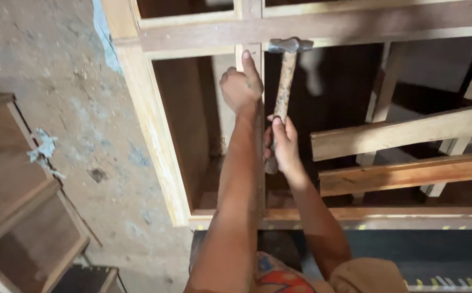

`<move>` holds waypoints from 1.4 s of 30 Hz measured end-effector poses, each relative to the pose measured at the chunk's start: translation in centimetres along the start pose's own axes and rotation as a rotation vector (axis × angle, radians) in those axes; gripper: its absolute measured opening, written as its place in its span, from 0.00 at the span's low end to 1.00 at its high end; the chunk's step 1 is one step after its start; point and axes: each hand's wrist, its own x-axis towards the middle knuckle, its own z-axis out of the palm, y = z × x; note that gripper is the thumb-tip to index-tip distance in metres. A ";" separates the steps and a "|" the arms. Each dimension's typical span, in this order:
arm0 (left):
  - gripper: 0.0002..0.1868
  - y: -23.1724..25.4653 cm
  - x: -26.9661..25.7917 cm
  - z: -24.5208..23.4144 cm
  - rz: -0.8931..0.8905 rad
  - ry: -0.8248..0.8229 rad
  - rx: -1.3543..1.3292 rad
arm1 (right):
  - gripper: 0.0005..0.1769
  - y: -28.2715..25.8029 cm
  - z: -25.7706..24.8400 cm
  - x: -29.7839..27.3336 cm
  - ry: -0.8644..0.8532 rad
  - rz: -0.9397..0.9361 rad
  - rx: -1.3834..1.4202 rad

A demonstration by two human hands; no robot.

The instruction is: The person uses a hammer to drive nails into wooden cabinet frames, holding nails by hand and hammering them into joints and supports.

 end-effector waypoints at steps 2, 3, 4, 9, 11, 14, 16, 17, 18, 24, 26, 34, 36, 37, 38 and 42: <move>0.45 -0.2 -0.1 0.0 -0.035 -0.030 -0.004 | 0.19 -0.1 -0.4 -0.7 -0.030 0.005 -0.077; 0.45 -0.2 0.1 -0.1 -0.037 -0.055 -0.008 | 0.19 -0.3 -0.6 -0.9 -0.046 -0.007 -0.113; 0.45 -0.3 0.2 -0.3 -0.040 -0.079 -0.011 | 0.19 -0.7 -0.8 -1.4 -0.070 -0.019 -0.123; 0.46 -0.7 0.6 0.0 -0.056 -0.118 -0.092 | 0.22 -2.2 -2.3 -3.5 -0.253 -0.411 -0.204; 0.45 -0.9 0.7 0.0 -0.071 -0.139 -0.106 | 0.24 -2.2 -2.3 -4.0 -0.207 -0.283 -0.177; 0.44 -0.7 1.1 0.1 -0.088 -0.161 -0.130 | 0.28 -2.5 -1.8 -4.3 -0.142 -0.211 -0.286; 0.43 -0.9 1.2 0.2 -0.108 -0.152 -0.185 | 0.30 -3.0 -1.2 -4.3 -0.082 -0.251 -0.549; 0.41 -1.1 1.1 0.3 -0.121 -0.145 -0.195 | 0.32 -3.2 -0.8 -4.5 -0.039 -0.298 -0.751; 0.40 -1.3 1.0 0.5 -0.134 -0.138 -0.205 | 0.33 -3.5 -0.4 -4.6 0.006 -0.344 -0.955; 0.32 -2.8 1.0 1.6 -0.140 -0.204 -0.225 | 0.34 -5.3 2.8 -5.2 -0.058 -0.694 -1.168; 0.32 -3.0 1.0 1.9 -0.043 -0.123 -0.205 | 0.35 -5.7 3.4 -5.3 -0.014 -0.649 -1.184; 0.35 -2.0 0.8 0.9 -0.319 -0.216 -0.308 | 0.34 -5.1 2.8 -5.3 -0.017 -0.639 -1.197; 0.31 -1.7 0.9 0.5 -0.093 -0.194 -0.216 | 0.33 -4.3 2.1 -5.0 -0.027 -0.690 -1.097; 0.30 -1.6 1.0 0.3 0.014 -0.180 -0.168 | 0.32 -3.8 1.6 -5.2 -0.066 -0.625 -1.008; 0.30 -1.6 1.0 0.2 0.006 -0.169 -0.127 | 0.32 -3.1 1.0 -5.2 -0.105 -0.560 -0.919; 0.34 -1.4 0.9 0.4 -0.032 -0.098 -0.150 | 0.27 -1.0 -1.2 -4.8 -0.113 -0.650 -0.955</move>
